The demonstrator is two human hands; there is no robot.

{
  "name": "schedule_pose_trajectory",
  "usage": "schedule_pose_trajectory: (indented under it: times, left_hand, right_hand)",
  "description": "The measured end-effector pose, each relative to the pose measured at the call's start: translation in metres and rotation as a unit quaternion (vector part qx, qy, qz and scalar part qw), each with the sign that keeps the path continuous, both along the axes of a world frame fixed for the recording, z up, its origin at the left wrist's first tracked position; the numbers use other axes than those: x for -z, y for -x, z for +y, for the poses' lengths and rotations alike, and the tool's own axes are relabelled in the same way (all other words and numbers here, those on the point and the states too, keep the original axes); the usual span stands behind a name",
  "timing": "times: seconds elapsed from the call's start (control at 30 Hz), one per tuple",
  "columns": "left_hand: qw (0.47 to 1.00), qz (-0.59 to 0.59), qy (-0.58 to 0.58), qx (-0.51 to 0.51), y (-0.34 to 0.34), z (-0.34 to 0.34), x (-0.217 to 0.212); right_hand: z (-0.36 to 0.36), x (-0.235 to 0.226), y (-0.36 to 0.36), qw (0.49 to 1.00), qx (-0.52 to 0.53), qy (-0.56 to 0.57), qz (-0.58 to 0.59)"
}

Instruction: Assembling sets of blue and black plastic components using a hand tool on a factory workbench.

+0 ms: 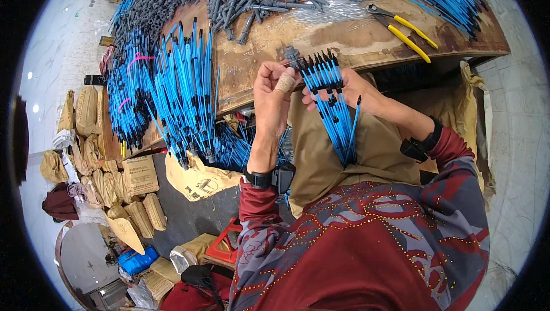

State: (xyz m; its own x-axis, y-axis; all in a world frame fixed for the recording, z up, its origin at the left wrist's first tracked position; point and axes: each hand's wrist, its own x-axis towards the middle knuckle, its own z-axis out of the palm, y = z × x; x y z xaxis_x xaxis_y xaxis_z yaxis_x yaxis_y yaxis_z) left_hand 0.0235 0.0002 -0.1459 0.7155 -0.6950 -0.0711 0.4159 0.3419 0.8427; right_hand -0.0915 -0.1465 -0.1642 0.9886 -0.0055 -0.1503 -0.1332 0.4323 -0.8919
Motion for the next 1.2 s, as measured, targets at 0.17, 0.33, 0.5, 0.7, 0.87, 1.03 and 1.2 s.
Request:
schedule_pose_trajectory:
  times: [0.17,0.33,0.5,0.7,0.87,1.03,1.2]
  left_hand:
    - [0.995,-0.063,-0.054,-0.048,0.005,-0.004,-0.012]
    - [0.992,-0.088,-0.085,-0.04,0.001,-0.005,-0.011]
    - [0.997,-0.047,-0.05,-0.031,-0.002,-0.004,-0.008]
    - [0.997,-0.042,-0.064,-0.033,-0.004,-0.004,-0.008]
    - [0.994,-0.072,-0.072,-0.042,-0.005,-0.005,-0.006]
    - [0.991,-0.107,-0.062,-0.052,-0.004,-0.005,-0.004]
    - [0.988,-0.139,-0.061,-0.036,-0.004,-0.005,-0.008]
  right_hand:
    - [0.0,0.002,0.0,1.0,-0.003,-0.012,-0.01]
    - [0.0,0.002,0.001,0.999,-0.01,-0.032,-0.02]
    - [-0.001,0.003,0.001,0.999,-0.011,-0.035,-0.021]
    - [-0.002,0.008,-0.003,0.997,-0.024,-0.067,-0.003]
    - [-0.004,0.006,-0.002,0.998,-0.039,-0.041,0.003]
    - [-0.007,0.006,0.0,0.999,-0.051,-0.015,0.014]
    - [-0.006,0.01,-0.001,0.997,-0.058,-0.047,-0.006]
